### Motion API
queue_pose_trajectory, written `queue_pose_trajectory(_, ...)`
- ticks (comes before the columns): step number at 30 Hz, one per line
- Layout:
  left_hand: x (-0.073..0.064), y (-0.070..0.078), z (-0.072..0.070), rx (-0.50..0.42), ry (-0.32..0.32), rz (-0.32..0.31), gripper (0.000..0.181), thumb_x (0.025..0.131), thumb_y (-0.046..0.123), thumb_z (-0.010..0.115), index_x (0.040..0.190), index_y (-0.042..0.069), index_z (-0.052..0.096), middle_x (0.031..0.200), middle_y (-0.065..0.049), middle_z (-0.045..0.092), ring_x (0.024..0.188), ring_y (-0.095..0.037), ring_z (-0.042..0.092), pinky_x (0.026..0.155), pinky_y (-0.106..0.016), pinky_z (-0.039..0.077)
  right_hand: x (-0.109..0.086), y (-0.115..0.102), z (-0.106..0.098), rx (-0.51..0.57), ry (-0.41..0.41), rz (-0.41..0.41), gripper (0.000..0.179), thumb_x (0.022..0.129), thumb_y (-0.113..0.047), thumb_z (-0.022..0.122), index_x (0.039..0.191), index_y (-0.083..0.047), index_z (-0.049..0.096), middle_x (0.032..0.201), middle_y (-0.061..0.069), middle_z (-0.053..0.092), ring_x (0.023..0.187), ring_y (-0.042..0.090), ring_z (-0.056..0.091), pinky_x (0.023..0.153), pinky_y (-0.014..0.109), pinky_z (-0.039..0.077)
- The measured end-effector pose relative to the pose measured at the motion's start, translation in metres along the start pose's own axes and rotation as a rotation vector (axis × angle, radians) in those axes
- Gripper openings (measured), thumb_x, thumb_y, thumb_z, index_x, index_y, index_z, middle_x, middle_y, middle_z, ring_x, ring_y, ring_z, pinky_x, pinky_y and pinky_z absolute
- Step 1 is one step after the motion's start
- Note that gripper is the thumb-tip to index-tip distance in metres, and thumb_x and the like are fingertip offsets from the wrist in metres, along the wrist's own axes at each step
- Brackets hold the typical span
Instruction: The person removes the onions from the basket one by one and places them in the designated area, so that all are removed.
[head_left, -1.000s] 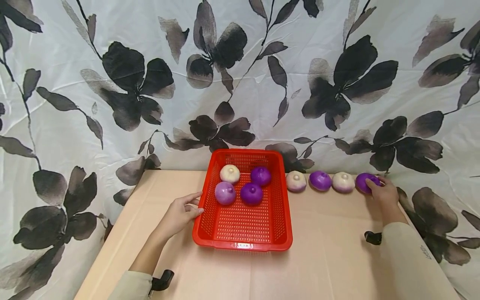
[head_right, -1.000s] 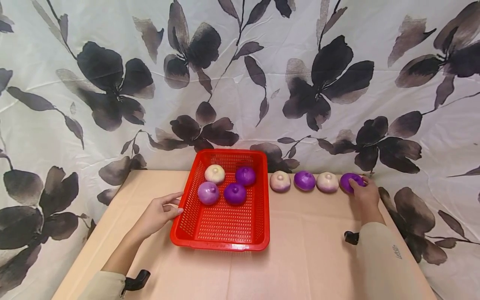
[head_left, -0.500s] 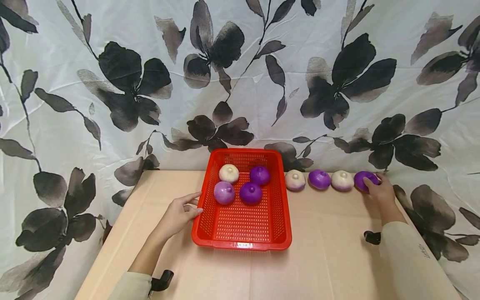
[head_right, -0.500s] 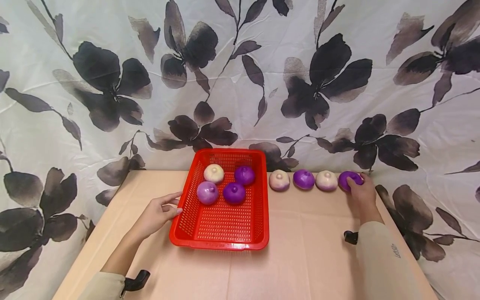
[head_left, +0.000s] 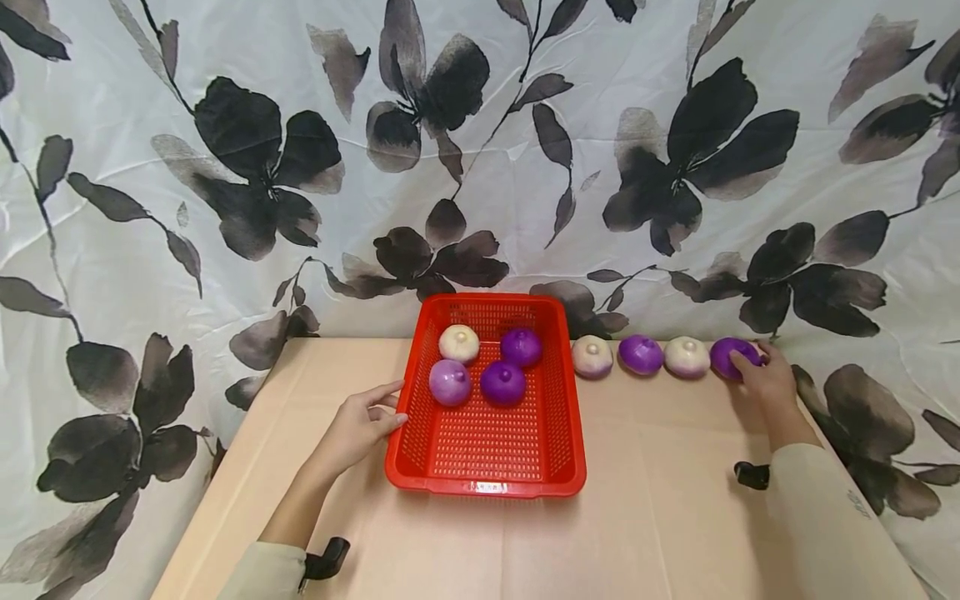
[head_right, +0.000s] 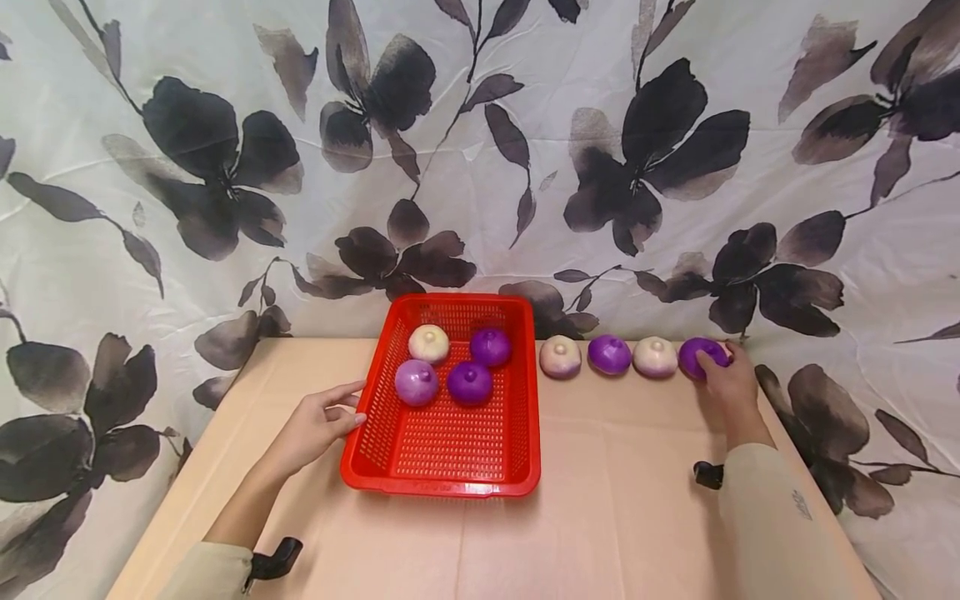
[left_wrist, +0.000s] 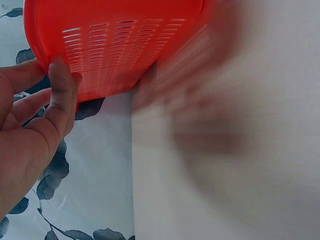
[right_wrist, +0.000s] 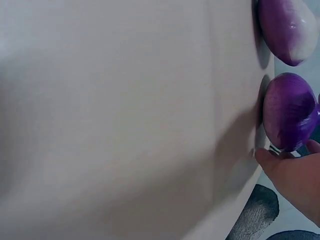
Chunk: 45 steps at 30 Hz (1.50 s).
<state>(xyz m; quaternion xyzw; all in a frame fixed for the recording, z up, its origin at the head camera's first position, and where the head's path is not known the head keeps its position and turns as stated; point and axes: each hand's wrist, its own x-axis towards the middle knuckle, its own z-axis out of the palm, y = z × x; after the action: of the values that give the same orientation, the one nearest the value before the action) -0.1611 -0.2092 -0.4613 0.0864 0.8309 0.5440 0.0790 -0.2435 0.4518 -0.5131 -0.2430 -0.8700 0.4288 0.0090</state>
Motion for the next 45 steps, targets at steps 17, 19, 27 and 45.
queue_pose_trajectory(17, 0.001, 0.001, 0.002, -0.005, 0.010, -0.019, 0.060, 0.093, -0.001, 0.072, 0.149, -0.004, 0.049, 0.120, -0.027, 0.065, 0.086, -0.027, 0.072, 0.069, -0.025, 0.062, -0.044, -0.038, -0.003, 0.122, 0.158, -0.212, 0.075, 0.104, -0.039, 0.055, 0.164, -0.007, 0.022, 0.169, 0.020, 0.022, 0.155, 0.043, 0.023, 0.127, 0.057, 0.021)
queue_pose_trajectory(19, 0.001, 0.001, 0.002, -0.011, 0.008, -0.018, 0.060, 0.093, -0.001, 0.072, 0.149, -0.004, 0.049, 0.120, -0.027, 0.065, 0.086, -0.027, 0.073, 0.069, -0.025, 0.062, -0.050, -0.052, -0.001, 0.153, 0.150, -0.244, 0.074, 0.104, -0.037, 0.057, 0.164, -0.008, 0.024, 0.169, 0.020, 0.024, 0.155, 0.040, 0.024, 0.127, 0.052, 0.022)
queue_pose_trajectory(27, 0.001, 0.002, 0.001, -0.015, 0.004, -0.023, 0.061, 0.094, -0.002, 0.071, 0.150, -0.005, 0.048, 0.120, -0.028, 0.065, 0.086, -0.026, 0.073, 0.069, -0.026, 0.063, -0.072, -0.100, 0.020, 0.258, 0.011, -0.424, 0.071, 0.105, -0.030, 0.061, 0.162, -0.004, 0.027, 0.167, 0.024, 0.027, 0.153, 0.042, 0.029, 0.126, 0.056, 0.025)
queue_pose_trajectory(45, 0.002, 0.002, 0.001, -0.008, 0.009, -0.020, 0.060, 0.093, -0.003, 0.071, 0.149, -0.006, 0.049, 0.118, -0.027, 0.065, 0.087, -0.026, 0.073, 0.070, -0.026, 0.063, -0.104, -0.169, 0.092, 0.319, -0.367, -0.620, 0.067, 0.101, -0.012, 0.067, 0.158, -0.002, 0.034, 0.163, 0.022, 0.037, 0.151, 0.041, 0.036, 0.121, 0.054, 0.032)
